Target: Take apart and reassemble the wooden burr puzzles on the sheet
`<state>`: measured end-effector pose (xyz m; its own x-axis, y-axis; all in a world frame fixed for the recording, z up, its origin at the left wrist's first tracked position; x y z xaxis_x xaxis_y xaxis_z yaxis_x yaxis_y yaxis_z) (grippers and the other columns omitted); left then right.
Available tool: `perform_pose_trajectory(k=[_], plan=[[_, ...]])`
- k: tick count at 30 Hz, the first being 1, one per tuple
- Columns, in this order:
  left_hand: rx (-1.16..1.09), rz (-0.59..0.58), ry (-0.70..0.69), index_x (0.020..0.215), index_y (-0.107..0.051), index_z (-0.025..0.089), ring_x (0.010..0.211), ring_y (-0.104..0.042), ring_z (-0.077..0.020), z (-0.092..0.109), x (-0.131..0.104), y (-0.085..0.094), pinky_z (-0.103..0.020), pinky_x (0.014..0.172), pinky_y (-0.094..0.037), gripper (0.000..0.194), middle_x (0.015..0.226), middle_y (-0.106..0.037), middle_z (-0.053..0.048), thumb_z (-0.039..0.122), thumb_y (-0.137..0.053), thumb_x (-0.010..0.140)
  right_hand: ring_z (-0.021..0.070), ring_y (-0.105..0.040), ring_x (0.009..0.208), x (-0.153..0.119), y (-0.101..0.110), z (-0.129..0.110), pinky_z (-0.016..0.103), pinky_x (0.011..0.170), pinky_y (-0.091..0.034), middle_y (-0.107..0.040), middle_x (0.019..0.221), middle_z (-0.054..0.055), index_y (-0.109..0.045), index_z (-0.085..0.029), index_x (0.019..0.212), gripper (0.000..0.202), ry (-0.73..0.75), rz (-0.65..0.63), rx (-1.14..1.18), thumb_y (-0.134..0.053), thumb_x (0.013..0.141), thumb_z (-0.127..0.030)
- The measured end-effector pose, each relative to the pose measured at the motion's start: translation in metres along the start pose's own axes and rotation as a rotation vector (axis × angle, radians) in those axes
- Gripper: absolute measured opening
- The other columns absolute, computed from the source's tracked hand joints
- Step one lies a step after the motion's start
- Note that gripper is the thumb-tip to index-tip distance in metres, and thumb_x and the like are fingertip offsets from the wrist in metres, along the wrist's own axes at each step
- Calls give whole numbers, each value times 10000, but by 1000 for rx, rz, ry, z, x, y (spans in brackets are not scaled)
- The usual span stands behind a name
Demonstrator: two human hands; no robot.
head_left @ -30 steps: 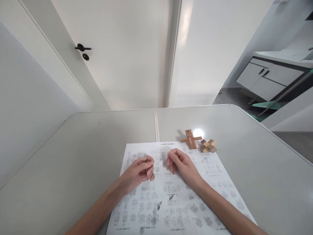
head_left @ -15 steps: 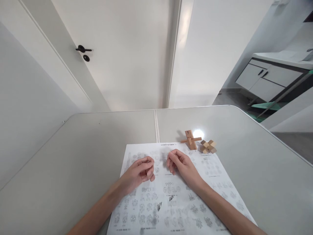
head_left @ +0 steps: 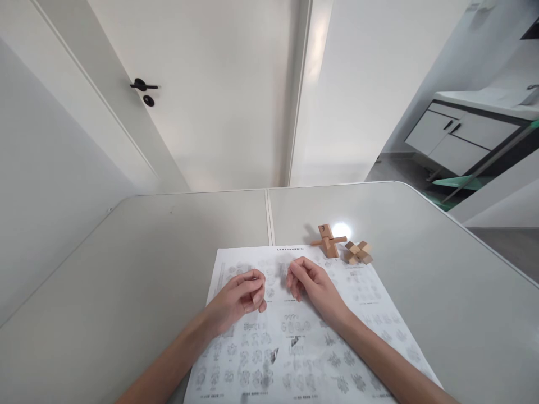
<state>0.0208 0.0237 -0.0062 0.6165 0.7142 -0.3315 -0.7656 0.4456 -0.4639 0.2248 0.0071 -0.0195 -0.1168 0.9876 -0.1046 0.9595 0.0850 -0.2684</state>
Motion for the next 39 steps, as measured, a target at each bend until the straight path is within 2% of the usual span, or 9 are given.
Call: perform_pose_trajectory(k=[39], plan=[[8, -5, 1, 851, -610, 171, 539, -321, -85, 2, -1, -2, -300, 688, -434, 235, 639, -474, 54, 340, -693, 993, 122, -539, 547, 0, -1, -2, 286, 549, -456, -669, 750, 4, -585, -215, 799, 482, 2, 1, -17, -674, 954, -663]])
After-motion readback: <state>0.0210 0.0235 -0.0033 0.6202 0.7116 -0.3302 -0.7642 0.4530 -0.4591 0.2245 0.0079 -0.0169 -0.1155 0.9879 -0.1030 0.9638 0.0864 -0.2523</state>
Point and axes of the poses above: each hand's wrist, its own x-axis towards the middle knuckle, its own y-axis out of the back of the hand, z = x × y, the point moved 3 cm from there along x, towards the middle knuckle
